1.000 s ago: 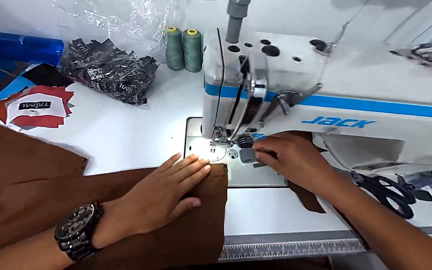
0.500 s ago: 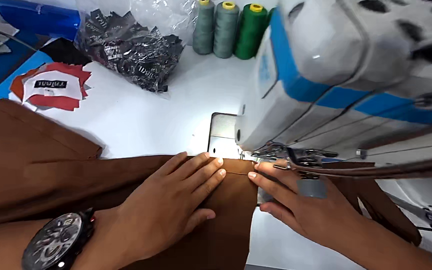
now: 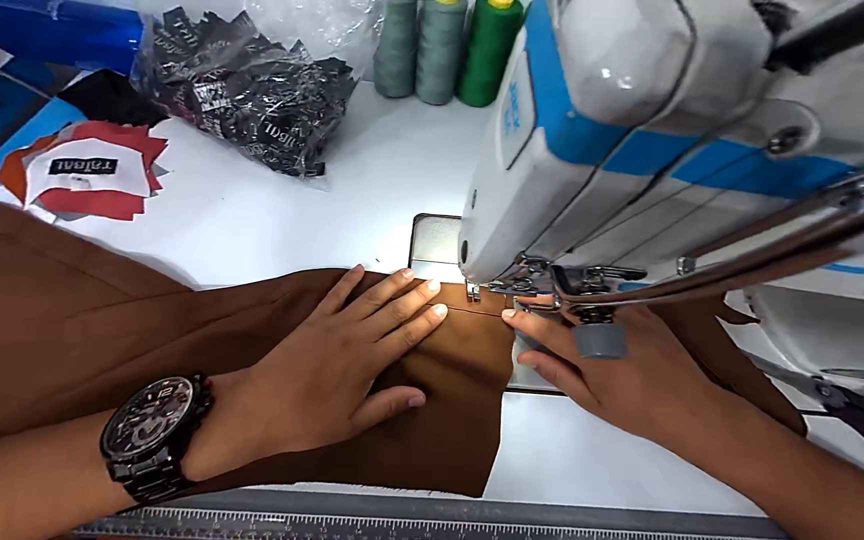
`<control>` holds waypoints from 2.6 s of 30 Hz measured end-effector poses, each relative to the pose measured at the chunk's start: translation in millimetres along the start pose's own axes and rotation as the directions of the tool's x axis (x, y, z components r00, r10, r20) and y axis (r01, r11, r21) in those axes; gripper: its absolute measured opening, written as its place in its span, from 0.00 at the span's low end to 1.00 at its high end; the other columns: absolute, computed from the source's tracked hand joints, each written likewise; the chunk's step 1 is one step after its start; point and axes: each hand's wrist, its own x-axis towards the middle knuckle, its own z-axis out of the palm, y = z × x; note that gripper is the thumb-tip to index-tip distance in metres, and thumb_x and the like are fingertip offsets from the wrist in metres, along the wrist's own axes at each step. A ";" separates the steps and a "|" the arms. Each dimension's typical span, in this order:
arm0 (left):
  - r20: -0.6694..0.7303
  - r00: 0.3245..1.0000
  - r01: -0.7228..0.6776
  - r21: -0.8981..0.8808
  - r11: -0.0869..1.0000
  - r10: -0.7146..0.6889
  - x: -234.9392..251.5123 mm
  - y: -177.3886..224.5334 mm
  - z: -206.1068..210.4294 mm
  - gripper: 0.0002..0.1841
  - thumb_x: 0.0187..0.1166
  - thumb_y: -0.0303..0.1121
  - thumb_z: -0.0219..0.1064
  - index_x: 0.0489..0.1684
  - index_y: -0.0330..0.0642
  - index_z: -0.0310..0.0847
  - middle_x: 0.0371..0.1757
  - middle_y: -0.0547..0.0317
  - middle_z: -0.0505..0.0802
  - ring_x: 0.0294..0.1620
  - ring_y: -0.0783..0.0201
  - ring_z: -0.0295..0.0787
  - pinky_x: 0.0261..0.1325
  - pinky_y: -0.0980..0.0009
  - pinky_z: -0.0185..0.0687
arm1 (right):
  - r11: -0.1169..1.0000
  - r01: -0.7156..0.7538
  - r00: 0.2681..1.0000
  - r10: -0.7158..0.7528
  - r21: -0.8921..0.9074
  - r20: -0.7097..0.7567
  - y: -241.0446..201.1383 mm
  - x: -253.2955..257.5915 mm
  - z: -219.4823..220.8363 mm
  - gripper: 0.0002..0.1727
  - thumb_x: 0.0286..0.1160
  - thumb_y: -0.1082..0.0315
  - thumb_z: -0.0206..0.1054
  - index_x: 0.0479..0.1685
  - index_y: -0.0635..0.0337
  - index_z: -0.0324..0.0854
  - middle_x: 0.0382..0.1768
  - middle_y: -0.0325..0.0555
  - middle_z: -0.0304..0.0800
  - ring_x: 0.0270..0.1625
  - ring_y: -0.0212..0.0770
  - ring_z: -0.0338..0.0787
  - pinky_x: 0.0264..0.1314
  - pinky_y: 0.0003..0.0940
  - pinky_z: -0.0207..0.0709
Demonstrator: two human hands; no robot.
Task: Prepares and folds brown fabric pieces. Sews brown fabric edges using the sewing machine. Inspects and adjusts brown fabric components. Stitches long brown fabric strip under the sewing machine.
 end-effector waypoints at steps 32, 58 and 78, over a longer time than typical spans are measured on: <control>-0.151 0.988 -0.055 -0.106 0.993 0.039 2.1 9.6 -41.6 0.22 0.84 0.52 0.56 0.58 0.48 0.91 0.72 0.53 0.87 0.78 0.52 0.78 0.77 0.53 0.76 | 0.893 -0.109 0.992 0.068 0.436 0.108 39.0 5.4 -40.5 0.03 0.65 0.67 0.67 0.32 0.49 0.85 0.34 0.27 0.82 0.36 0.18 0.78 0.36 0.13 0.72; -0.416 0.905 -0.207 -0.252 0.945 0.087 46.1 7.4 -15.0 0.10 0.82 0.27 0.64 0.37 0.41 0.93 0.44 0.58 0.95 0.49 0.68 0.92 0.53 0.76 0.87 | 0.322 -0.514 0.808 0.491 0.795 0.324 -30.6 38.9 -4.0 0.05 0.72 0.69 0.77 0.42 0.57 0.92 0.26 0.36 0.92 0.21 0.25 0.84 0.21 0.16 0.75; -0.384 0.922 -0.135 -0.193 0.972 0.052 52.3 -14.5 -2.9 0.09 0.78 0.29 0.66 0.33 0.43 0.93 0.32 0.64 0.88 0.40 0.69 0.85 0.45 0.77 0.81 | 0.988 -0.061 0.996 0.052 0.140 0.068 -20.1 13.4 16.3 0.21 0.86 0.55 0.56 0.65 0.46 0.90 0.62 0.38 0.92 0.64 0.42 0.88 0.68 0.40 0.80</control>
